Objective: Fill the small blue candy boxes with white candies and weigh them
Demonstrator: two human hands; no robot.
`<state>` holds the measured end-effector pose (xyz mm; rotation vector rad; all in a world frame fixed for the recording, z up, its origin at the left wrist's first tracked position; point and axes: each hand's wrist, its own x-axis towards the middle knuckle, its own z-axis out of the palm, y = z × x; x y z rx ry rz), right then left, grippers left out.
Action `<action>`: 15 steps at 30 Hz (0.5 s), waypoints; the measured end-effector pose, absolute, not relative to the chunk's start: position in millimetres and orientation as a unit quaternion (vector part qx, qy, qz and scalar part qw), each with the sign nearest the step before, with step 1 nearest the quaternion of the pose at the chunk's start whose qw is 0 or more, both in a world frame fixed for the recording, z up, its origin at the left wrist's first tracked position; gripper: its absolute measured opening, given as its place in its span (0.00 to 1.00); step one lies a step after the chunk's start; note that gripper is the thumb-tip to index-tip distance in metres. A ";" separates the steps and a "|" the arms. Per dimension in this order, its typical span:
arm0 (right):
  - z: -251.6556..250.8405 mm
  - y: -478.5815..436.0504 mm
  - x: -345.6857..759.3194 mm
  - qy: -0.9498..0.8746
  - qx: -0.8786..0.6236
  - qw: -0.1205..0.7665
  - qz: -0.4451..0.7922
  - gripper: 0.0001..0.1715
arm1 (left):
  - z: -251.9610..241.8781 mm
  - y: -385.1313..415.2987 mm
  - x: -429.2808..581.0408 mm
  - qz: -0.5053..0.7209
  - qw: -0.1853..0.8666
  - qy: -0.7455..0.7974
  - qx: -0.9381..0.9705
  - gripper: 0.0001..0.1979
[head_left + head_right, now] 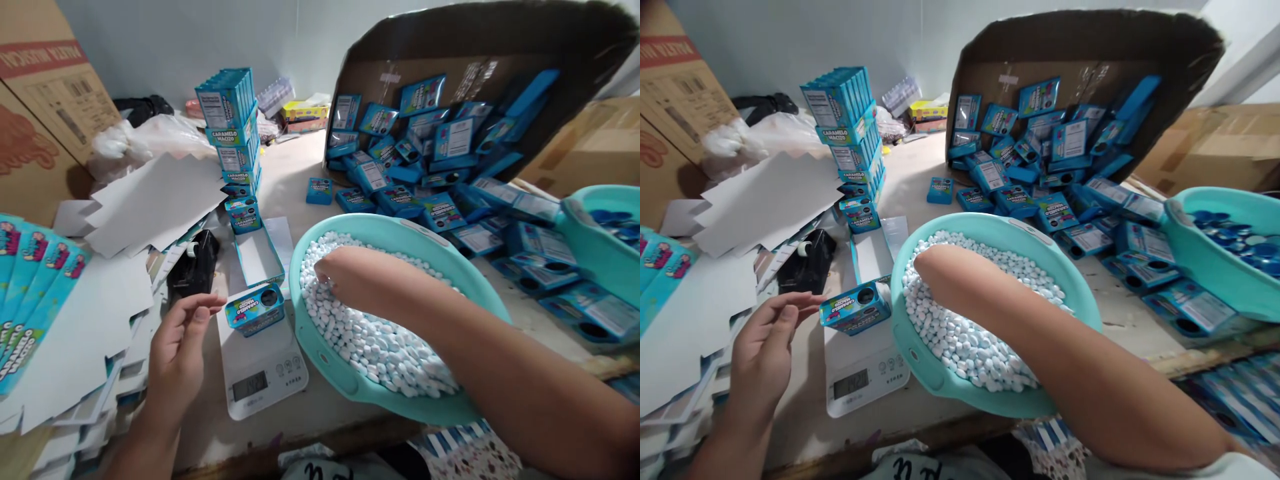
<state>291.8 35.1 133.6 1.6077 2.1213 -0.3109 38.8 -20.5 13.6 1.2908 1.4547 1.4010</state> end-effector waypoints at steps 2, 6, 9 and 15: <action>133.2 36.5 290.1 0.765 0.588 0.239 -0.114 0.20 | 14.5 -20.7 39.9 0.542 0.367 0.565 0.502 0.17; 134.7 38.9 287.5 0.751 0.592 0.264 -0.127 0.19 | 15.8 -20.8 41.5 0.547 0.357 0.570 0.499 0.18; 137.4 38.0 286.6 0.746 0.594 0.268 -0.137 0.19 | 15.9 -20.6 41.8 0.551 0.364 0.567 0.493 0.18; 140.7 34.6 287.9 0.744 0.601 0.252 -0.145 0.22 | 16.9 -20.2 43.7 0.542 0.375 0.572 0.489 0.19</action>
